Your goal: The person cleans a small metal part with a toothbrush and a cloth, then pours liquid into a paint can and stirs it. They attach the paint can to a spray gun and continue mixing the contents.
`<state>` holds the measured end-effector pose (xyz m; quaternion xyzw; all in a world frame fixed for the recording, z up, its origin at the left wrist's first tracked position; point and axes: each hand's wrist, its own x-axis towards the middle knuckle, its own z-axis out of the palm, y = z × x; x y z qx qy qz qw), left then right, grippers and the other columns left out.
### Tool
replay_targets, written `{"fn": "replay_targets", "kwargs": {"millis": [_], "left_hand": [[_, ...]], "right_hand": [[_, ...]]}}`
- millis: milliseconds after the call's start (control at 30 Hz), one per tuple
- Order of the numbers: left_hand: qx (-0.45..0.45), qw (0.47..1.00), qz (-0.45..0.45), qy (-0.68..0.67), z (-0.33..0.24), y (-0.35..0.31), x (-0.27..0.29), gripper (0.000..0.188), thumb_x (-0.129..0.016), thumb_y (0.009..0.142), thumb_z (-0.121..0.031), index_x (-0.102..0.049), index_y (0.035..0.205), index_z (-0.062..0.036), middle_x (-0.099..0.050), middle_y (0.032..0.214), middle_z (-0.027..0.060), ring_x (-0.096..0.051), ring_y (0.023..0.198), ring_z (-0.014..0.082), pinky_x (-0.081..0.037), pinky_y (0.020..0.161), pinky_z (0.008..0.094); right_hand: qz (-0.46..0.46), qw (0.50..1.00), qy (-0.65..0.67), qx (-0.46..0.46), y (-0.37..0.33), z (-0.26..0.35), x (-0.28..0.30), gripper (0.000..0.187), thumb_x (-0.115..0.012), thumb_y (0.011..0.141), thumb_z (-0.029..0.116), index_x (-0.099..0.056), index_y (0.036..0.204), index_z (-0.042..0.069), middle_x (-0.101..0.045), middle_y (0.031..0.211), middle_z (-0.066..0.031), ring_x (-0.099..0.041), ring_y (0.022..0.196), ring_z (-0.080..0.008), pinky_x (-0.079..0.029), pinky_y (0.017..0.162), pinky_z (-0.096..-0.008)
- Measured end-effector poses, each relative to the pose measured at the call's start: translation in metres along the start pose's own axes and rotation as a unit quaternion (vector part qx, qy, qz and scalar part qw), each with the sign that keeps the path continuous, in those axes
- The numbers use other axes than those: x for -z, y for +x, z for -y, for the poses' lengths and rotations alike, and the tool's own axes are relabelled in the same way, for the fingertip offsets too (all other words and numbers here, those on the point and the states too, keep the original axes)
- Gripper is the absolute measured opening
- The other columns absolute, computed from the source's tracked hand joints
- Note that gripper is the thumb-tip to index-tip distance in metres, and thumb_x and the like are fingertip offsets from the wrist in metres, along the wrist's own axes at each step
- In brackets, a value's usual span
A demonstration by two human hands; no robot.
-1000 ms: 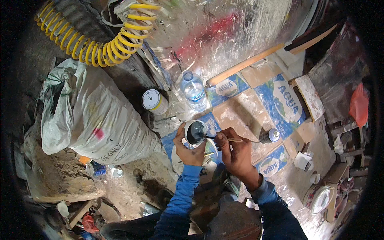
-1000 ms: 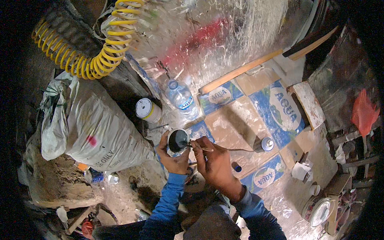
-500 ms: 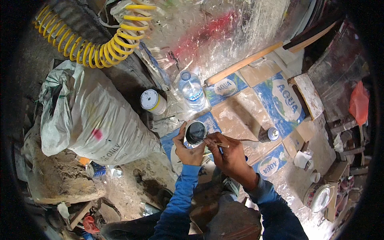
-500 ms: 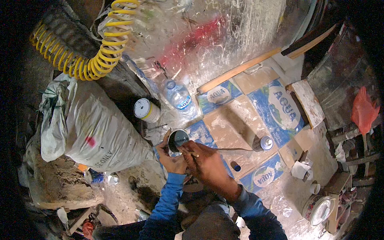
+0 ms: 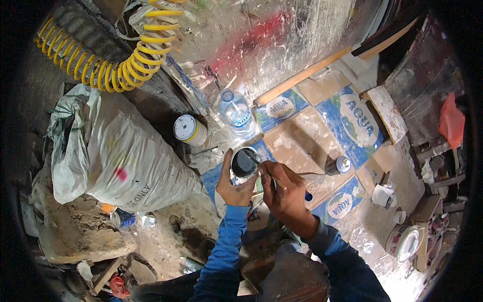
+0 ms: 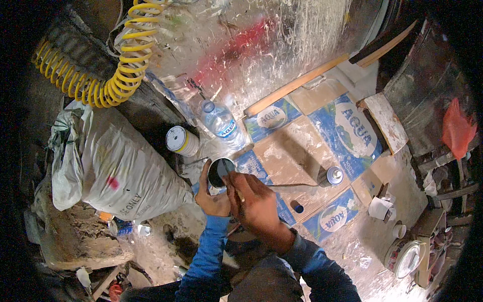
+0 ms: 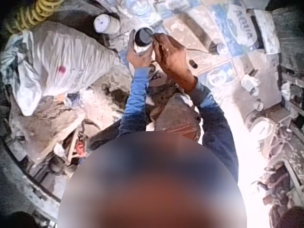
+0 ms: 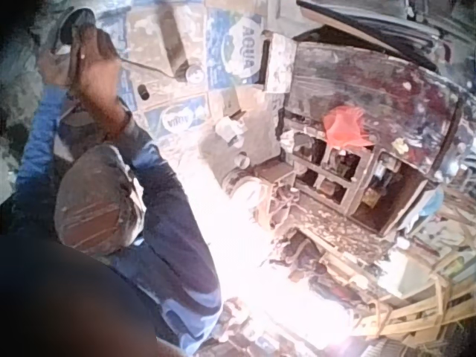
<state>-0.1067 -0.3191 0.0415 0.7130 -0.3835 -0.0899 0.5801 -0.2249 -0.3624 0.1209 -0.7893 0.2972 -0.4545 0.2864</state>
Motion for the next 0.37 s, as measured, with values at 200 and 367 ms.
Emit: {"fn": "replay_targets", "kwargs": {"millis": [200,367], "left_hand": [[-0.073,0.997,-0.012,-0.017,0.005,0.014,0.003,0.076,-0.083,0.061,-0.004,-0.053,0.131,0.0030,-0.058,0.132,0.0207,-0.057,0.123,0.0301,-0.044,0.103,0.0375],[-0.111,0.993,-0.012,0.026,0.007,0.015,0.001,0.072,-0.083,0.064,-0.005,-0.055,0.130,0.0021,-0.058,0.132,0.0199,-0.057,0.122,0.0340,-0.044,0.104,0.0389]], "right_hand": [[0.025,0.999,0.044,-0.001,-0.002,-0.003,0.002,0.010,-0.062,0.088,-0.003,-0.060,0.098,-0.002,-0.067,0.089,-0.0172,-0.068,0.075,-0.0324,-0.054,0.064,-0.0352],[0.059,0.998,-0.009,-0.011,0.001,-0.004,0.007,0.023,-0.062,0.086,0.004,-0.058,0.108,0.001,-0.064,0.095,-0.0190,-0.063,0.084,-0.0373,-0.053,0.071,-0.0430]]}}
